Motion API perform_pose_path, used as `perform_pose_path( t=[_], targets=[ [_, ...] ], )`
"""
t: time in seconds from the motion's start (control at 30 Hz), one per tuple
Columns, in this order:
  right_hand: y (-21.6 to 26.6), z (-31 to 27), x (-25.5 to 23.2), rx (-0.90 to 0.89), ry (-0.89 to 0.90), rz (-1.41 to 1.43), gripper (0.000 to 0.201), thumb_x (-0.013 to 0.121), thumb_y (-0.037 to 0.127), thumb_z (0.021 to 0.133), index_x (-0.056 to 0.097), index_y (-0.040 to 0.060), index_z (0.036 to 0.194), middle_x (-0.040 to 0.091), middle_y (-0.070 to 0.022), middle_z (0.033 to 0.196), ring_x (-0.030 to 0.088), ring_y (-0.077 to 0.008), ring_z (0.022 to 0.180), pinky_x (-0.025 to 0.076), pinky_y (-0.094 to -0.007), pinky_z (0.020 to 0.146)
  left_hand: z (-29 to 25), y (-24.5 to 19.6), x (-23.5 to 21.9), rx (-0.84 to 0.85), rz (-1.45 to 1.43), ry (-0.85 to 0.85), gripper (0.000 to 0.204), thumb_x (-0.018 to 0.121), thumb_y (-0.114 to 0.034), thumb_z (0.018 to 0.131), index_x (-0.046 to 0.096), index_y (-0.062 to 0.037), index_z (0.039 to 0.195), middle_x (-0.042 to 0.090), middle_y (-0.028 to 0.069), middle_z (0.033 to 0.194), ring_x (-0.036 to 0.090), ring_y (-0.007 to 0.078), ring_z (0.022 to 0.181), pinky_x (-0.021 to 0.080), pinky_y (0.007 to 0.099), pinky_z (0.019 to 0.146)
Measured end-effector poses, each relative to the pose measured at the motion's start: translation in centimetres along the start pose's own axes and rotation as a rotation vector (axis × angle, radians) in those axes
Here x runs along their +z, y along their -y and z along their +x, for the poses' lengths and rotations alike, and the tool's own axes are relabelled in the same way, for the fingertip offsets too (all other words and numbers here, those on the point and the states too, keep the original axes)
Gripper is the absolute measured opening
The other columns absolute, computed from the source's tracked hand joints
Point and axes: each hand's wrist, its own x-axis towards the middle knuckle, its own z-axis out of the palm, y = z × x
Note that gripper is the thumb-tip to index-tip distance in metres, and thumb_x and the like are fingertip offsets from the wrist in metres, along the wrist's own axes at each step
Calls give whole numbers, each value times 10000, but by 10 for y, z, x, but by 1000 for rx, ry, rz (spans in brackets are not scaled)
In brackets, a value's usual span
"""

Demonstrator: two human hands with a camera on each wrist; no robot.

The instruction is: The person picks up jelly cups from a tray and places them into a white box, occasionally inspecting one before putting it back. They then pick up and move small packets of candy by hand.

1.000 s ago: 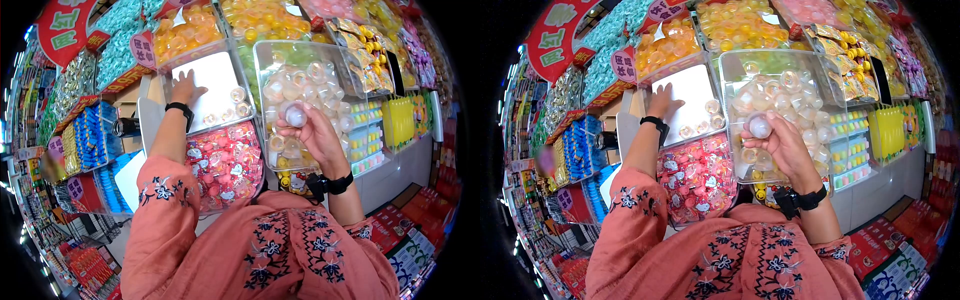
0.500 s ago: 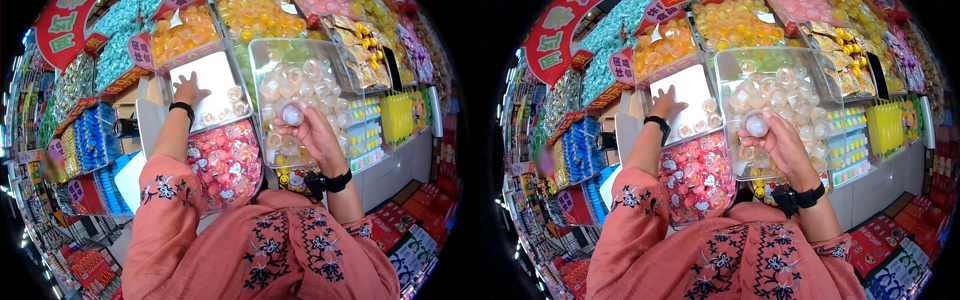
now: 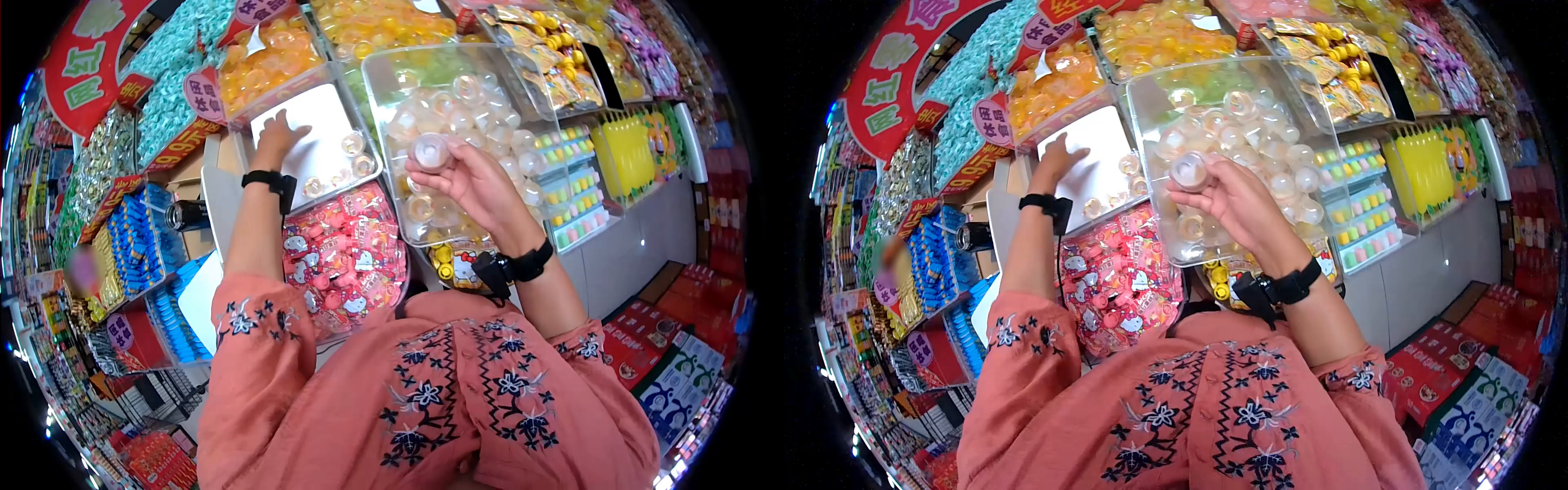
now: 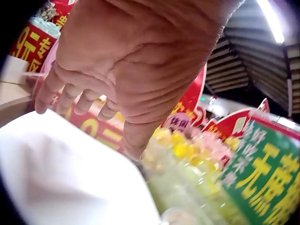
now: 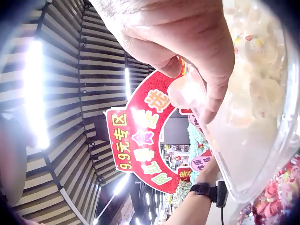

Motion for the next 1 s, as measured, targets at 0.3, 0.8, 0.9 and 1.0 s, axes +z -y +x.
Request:
perform_pose_path(
  t=[0.3, 0.8, 0.9, 1.0],
  targets=[
    [-5, 5, 8, -46, 59, -100, 242, 441, 157, 1046, 527, -22, 1185, 636, -154, 1120, 661, -276, 1044, 545, -437, 950, -143, -167, -87, 565, -784, 175, 507, 737, -189, 887, 562, -86, 1352, 628, 51, 1172, 600, 138, 1027, 494, 259, 791],
    [-6, 13, 25, -51, 83, -201, 358, 476, 254, 1045, 515, -38, 1249, 636, -173, 1150, 667, -236, 1020, 571, -374, 887, -151, -177, -68, 622, -714, -20, 425, 741, -172, 849, 598, -24, 1221, 668, 40, 1031, 590, 99, 858, 491, 251, 764],
    [0, 14, 22, -64, 54, -227, 379, 468, 261, 1047, 498, -53, 1256, 634, -194, 1153, 668, -249, 1019, 573, -370, 876, -113, -148, -70, 500, -756, -115, 337, 712, -231, 894, 625, -46, 1162, 671, 14, 1050, 614, 95, 917, 504, 242, 763],
    [5, 12, 10, -63, 3, -274, 392, 460, 264, 1047, 487, -60, 1266, 634, -201, 1152, 671, -253, 1012, 577, -362, 859, -85, -127, -94, 253, -798, -144, 415, 710, -343, 894, 617, -58, 1180, 682, 44, 996, 653, 127, 891, 528, 261, 673]
  ],
)
